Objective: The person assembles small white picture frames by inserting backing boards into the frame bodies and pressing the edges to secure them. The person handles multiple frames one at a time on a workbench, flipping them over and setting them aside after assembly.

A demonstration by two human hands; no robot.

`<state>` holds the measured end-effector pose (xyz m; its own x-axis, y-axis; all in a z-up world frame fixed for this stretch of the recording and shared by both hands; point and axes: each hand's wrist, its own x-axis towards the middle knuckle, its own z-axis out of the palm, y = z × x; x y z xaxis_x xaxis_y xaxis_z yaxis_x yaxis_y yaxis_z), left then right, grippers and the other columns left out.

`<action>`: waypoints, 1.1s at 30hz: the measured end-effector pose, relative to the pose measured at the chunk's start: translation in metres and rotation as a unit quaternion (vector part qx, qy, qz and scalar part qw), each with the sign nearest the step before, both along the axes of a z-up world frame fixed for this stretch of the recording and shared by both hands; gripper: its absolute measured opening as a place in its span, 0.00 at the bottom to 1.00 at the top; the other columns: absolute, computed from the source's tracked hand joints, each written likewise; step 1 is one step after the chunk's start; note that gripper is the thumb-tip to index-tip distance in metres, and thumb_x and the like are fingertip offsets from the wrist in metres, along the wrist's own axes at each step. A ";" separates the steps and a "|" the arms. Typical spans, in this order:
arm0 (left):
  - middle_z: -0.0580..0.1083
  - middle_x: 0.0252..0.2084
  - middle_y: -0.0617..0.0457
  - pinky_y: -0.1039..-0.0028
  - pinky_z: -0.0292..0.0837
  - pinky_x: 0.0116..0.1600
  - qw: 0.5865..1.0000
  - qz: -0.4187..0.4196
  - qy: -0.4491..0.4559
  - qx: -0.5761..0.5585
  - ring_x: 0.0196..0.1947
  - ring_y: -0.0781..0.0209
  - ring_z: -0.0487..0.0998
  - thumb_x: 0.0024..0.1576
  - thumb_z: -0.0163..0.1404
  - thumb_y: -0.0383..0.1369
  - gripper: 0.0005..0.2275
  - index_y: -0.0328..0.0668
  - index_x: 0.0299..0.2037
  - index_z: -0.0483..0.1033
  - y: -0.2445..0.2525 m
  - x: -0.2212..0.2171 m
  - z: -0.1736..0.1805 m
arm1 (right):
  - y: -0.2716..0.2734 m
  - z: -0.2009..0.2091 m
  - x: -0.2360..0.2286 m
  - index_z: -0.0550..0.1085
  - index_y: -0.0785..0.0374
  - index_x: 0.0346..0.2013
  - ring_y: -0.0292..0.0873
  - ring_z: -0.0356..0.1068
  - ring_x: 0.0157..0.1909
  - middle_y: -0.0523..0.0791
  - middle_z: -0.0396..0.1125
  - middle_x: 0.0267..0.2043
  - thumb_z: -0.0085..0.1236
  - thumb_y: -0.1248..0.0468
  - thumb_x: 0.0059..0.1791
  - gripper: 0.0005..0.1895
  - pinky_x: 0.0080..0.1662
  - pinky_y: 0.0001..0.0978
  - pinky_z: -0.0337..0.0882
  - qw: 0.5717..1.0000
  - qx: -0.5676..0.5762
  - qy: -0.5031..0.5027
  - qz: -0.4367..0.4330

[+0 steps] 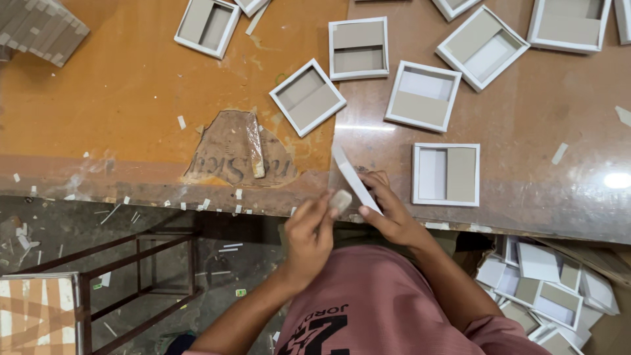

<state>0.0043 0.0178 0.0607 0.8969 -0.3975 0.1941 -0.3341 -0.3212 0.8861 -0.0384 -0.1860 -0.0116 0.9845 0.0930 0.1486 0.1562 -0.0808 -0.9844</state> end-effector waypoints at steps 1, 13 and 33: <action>0.75 0.36 0.44 0.70 0.74 0.34 1.000 0.009 -0.010 0.009 0.30 0.61 0.78 0.60 0.51 0.18 0.14 0.25 0.56 0.76 -0.003 0.005 -0.002 | -0.003 -0.003 -0.002 0.60 0.67 0.71 0.49 0.56 0.65 0.50 0.60 0.61 0.53 0.59 0.54 0.32 0.69 0.43 0.54 1.000 -0.011 -0.005 0.002; 0.76 0.36 0.45 0.69 0.76 0.37 0.999 -0.008 -0.032 0.025 0.33 0.57 0.81 0.59 0.54 0.20 0.14 0.35 0.56 0.79 -0.031 0.004 0.006 | -0.006 -0.025 -0.018 0.69 0.63 0.52 0.54 0.60 0.60 0.50 0.65 0.51 0.57 0.70 0.47 0.18 0.65 0.48 0.59 0.987 -0.103 -0.058 -0.111; 0.75 0.53 0.42 0.67 0.75 0.50 0.975 -0.213 0.040 -0.049 0.46 0.52 0.80 0.56 0.57 0.29 0.20 0.34 0.59 0.73 -0.024 0.097 -0.022 | -0.009 -0.028 0.002 0.74 0.62 0.57 0.55 0.63 0.64 0.51 0.68 0.58 0.56 0.69 0.50 0.20 0.66 0.44 0.65 0.956 -0.263 -0.120 -0.050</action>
<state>0.1011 -0.0062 0.0389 0.6675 -0.7209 0.1866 -0.3480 -0.0804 0.9340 -0.0366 -0.1948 -0.0398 0.9357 0.1232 0.3305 0.3380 -0.5806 -0.7407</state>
